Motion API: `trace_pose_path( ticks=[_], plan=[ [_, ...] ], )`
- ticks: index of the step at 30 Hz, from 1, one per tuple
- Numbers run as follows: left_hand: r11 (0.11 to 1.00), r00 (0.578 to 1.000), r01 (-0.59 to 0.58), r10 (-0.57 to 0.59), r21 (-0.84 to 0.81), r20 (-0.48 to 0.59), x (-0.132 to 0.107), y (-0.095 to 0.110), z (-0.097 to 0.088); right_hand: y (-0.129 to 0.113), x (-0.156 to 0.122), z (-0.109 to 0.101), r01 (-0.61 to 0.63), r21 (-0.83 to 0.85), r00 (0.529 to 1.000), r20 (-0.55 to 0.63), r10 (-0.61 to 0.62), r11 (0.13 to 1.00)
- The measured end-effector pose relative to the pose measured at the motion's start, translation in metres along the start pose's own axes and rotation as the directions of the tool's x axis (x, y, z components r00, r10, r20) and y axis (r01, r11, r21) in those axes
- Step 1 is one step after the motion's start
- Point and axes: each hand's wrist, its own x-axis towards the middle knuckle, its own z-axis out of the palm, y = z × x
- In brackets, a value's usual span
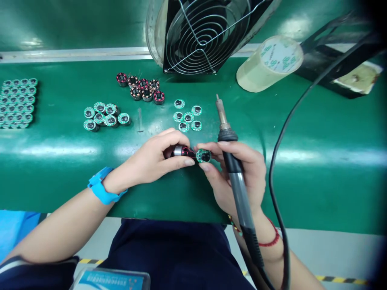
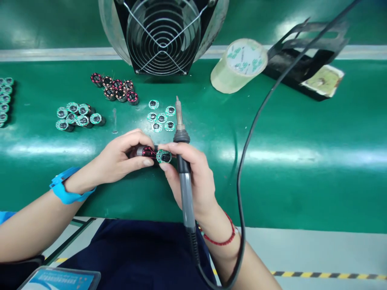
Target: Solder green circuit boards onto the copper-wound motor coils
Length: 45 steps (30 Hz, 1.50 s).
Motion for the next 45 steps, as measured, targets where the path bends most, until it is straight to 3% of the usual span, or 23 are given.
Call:
trace_pose_path(
  ticks=[3, 6, 8, 10, 12, 16, 21, 25, 27, 29, 31, 33, 37, 39, 42, 45],
  plan=[
    [0.938, 0.983, 0.178, -0.184, -0.297, 0.007, -0.002, 0.004, 0.004, -0.002, 0.002, -0.001, 0.146, -0.040, 0.989, 0.003, -0.146, 0.988],
    [0.716, 0.922, 0.372, -0.359, -0.590, 0.145, -0.003, 0.007, 0.007, -0.002, 0.004, 0.000, 0.273, -0.099, 0.961, 0.069, -0.267, 0.957],
    [0.584, 0.883, 0.438, -0.420, -0.683, 0.208, -0.003, 0.007, 0.008, -0.002, 0.005, 0.001, 0.309, -0.146, 0.949, 0.107, -0.296, 0.940],
    [0.513, 0.859, 0.466, -0.457, -0.721, 0.231, -0.003, 0.008, 0.010, -0.002, 0.005, 0.003, 0.336, -0.194, 0.940, 0.122, -0.317, 0.922],
    [0.496, 0.845, 0.483, -0.479, -0.721, 0.236, -0.002, 0.009, 0.013, -0.004, 0.006, 0.005, 0.351, -0.256, 0.936, 0.134, -0.327, 0.901],
    [0.544, 0.828, 0.509, -0.521, -0.667, 0.207, -0.002, 0.012, 0.017, -0.007, 0.007, 0.009, 0.339, -0.423, 0.939, 0.210, -0.273, 0.840],
    [0.606, 0.870, 0.456, -0.457, -0.652, 0.184, -0.005, 0.013, 0.021, -0.006, 0.009, 0.013, 0.375, -0.517, 0.926, 0.252, -0.282, 0.770],
    [0.752, 0.885, 0.436, -0.458, -0.494, 0.083, -0.007, 0.010, 0.016, -0.001, 0.008, 0.013, 0.406, -0.500, 0.913, 0.262, -0.313, 0.765],
    [0.865, 0.890, 0.425, -0.453, -0.266, -0.050, -0.008, 0.009, 0.006, 0.002, 0.006, 0.011, 0.380, -0.446, 0.923, 0.232, -0.306, 0.810],
    [0.898, 0.891, 0.437, -0.423, 0.059, -0.163, -0.011, 0.010, -0.009, 0.005, 0.004, 0.008, 0.317, -0.382, 0.947, 0.171, -0.271, 0.868],
    [0.827, 0.883, 0.468, -0.417, 0.311, -0.218, -0.014, 0.011, -0.024, 0.008, 0.001, 0.006, 0.250, -0.325, 0.968, 0.108, -0.227, 0.912],
    [0.728, 0.859, 0.512, -0.435, 0.457, -0.269, -0.016, 0.012, -0.035, 0.010, -0.001, 0.003, 0.216, -0.284, 0.976, 0.074, -0.203, 0.934],
    [0.478, 0.793, 0.606, -0.430, 0.636, -0.431, -0.020, 0.016, -0.043, 0.010, -0.002, 0.002, 0.234, -0.246, 0.972, 0.075, -0.222, 0.940],
    [0.403, 0.763, 0.644, -0.399, 0.650, -0.508, -0.024, 0.016, -0.045, 0.009, -0.001, 0.002, 0.255, -0.225, 0.967, 0.086, -0.241, 0.941],
    [0.455, 0.749, 0.660, -0.338, 0.598, -0.570, -0.040, 0.010, -0.057, 0.007, 0.001, 0.001, 0.266, -0.191, 0.964, 0.081, -0.255, 0.945],
    [0.504, 0.776, 0.603, -0.190, 0.619, -0.601, -0.060, -0.003, -0.077, 0.006, 0.001, 0.000, 0.227, -0.183, 0.974, 0.060, -0.219, 0.957]
  ],
)
